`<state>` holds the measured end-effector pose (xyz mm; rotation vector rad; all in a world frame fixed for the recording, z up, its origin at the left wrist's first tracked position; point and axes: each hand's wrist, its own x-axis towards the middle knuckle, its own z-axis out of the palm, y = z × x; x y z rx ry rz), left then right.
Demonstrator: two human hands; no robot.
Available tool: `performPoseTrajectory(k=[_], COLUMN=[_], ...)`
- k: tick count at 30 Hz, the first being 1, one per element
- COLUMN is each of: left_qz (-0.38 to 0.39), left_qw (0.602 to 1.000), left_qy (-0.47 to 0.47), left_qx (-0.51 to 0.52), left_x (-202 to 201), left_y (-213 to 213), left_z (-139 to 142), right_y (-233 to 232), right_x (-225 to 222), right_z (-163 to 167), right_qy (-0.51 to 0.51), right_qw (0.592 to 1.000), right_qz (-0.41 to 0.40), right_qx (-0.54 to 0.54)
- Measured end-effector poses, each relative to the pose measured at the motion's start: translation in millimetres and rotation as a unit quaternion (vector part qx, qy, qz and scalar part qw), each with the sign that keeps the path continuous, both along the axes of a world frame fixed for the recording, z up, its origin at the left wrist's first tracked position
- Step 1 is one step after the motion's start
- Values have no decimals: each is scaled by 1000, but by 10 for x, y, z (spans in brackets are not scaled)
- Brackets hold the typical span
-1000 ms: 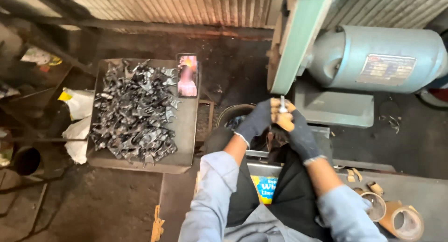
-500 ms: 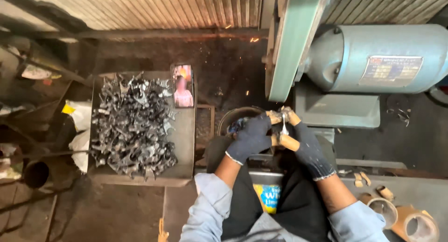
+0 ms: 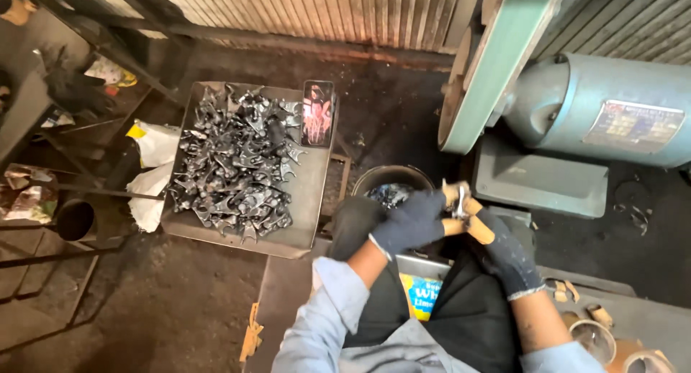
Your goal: The person sits at a bench grinder and grinds small metal workpieces against the spinning abrasive wheel, producing sparks, then places each finished piece onto a tray already piled with ground parts. They repeat this grind-and-place cycle throughout the episode while a phone plays video beside the tray.
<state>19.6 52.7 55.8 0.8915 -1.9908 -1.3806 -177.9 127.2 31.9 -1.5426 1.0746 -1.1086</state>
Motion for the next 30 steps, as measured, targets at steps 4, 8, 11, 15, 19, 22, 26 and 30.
performPoseTrajectory(k=[4,8,11,15,19,22,26,30], left_qz=[-51,-3,41,68,-125,-91,21,38], left_qw=[912,872,917,977,940,953,961,972], left_qy=[177,252,93,-102,186,110,128,68], left_qx=[367,419,385,172,256,267,244,221], left_x=[-246,-437,-432,-321,-122,-31,-55,-140], left_y=[-492,-791,-830,-812,-571,-337,-266,-446], left_z=[-282,-766,-954,-895,-523,-310,-344,-656], right_y=[-368,-666,-787,-812,-589,-446,-515,-711], right_x=[153,287,303,282,188,209,291,336], right_z=[132,-50,-172,-89,107,114,1,-82], right_qy=[-186,-108,-37,121,-115,45,-209,-269], right_qw=[961,965,939,976,985,990,912,892], right_qz=[-76,-175,-210,-179,-59,-96,-159,-168], right_qx=[190,165,268,36,116,95,314,322])
